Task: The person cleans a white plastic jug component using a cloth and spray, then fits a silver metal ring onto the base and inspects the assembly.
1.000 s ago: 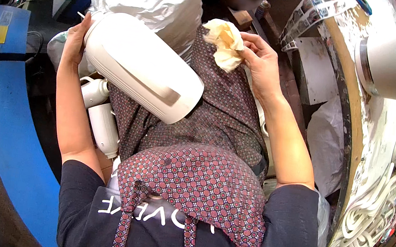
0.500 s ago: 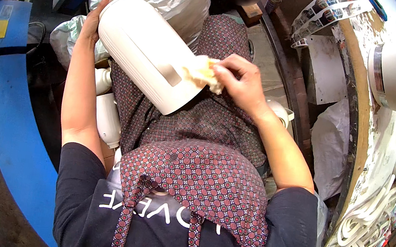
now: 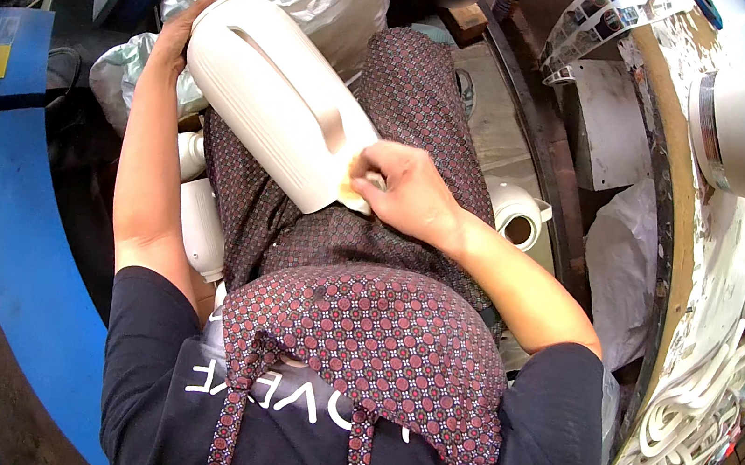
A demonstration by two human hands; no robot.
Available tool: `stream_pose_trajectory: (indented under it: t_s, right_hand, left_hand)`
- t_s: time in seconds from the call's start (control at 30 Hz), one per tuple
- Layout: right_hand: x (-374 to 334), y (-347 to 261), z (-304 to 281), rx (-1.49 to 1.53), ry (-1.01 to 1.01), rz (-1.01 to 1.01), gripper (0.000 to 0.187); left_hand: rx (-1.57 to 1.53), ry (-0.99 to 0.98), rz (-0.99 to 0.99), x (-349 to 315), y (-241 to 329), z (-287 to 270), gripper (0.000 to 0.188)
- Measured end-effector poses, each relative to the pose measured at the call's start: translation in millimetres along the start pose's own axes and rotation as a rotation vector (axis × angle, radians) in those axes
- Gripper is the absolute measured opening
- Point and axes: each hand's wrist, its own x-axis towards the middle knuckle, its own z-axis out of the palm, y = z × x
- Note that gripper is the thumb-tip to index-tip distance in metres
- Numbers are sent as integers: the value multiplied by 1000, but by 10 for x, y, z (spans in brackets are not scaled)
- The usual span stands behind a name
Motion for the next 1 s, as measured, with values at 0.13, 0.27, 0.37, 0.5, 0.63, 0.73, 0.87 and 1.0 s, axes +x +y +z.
stream_pose_trajectory:
  t_s: [0.13, 0.27, 0.37, 0.5, 0.63, 0.73, 0.87, 1.0]
  right_hand:
    - [279, -185, 103, 75, 355, -90, 13]
    - [180, 131, 272, -150, 201, -177, 12]
    - [194, 142, 135, -217, -51, 135, 12]
    - [323, 13, -77, 32, -102, 146, 16]
    - [302, -102, 10, 36, 75, 97, 11]
    - [151, 130, 9, -227, -110, 147, 12]
    - [266, -87, -93, -205, -265, 226, 17]
    - [345, -210, 69, -91, 168, 155, 15]
  left_hand:
    - [-29, -43, 46, -4, -43, -42, 53]
    - [44, -30, 82, 43, 5, 4, 54]
    - [83, -6, 90, 51, -53, -18, 54]
    - [66, 15, 79, 47, -79, -72, 55]
    - [63, -26, 139, -26, -29, 102, 58]
    - [132, -13, 203, -15, 19, 182, 59]
    - [-66, -10, 175, -213, -81, 15, 46]
    - [-132, -22, 25, -23, -255, 108, 37]
